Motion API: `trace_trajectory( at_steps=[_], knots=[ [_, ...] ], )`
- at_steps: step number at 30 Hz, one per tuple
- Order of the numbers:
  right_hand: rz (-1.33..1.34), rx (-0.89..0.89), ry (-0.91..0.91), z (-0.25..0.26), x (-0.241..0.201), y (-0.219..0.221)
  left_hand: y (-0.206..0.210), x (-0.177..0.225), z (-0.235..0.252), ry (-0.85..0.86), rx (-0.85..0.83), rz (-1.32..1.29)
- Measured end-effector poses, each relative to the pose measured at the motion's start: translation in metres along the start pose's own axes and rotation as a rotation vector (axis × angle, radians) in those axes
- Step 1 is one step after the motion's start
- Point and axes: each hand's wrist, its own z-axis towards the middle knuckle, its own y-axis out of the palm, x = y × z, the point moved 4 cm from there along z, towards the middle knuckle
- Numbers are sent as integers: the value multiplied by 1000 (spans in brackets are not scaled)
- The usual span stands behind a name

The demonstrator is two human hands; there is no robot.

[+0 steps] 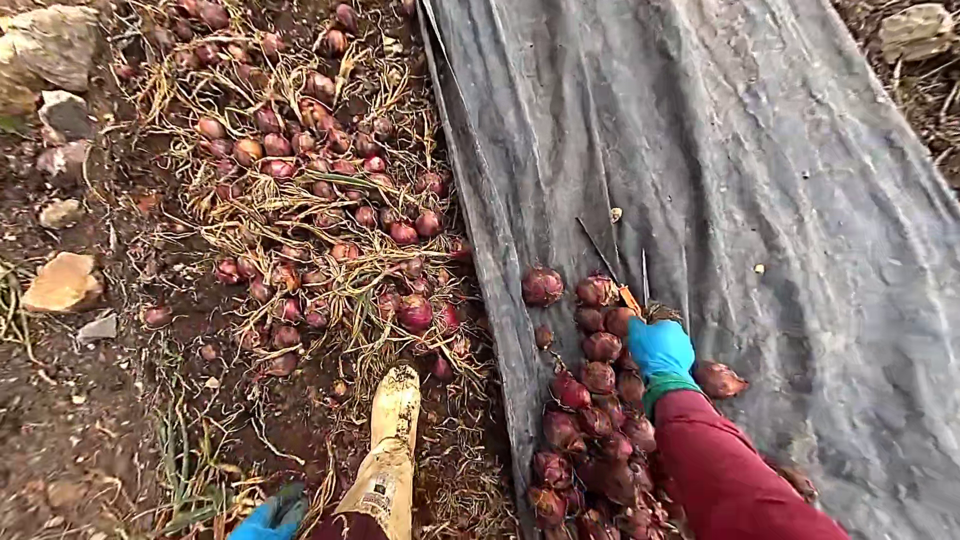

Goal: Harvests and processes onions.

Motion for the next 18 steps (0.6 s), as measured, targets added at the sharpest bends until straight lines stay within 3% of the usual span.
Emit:
trace_trajectory(
  at_steps=[3,7,13,18],
  knots=[
    [-174,33,-52,67,-23,12,-11,16,65,9,111,-65],
    [-365,-18,-80,108,-32,29,-16,50,103,45,104,-95],
    [-304,-208,-137,143,-17,25,-18,116,134,191,81,-114],
    [-107,-438,-48,124,-3,32,-7,152,146,272,76,-118]
  ],
)
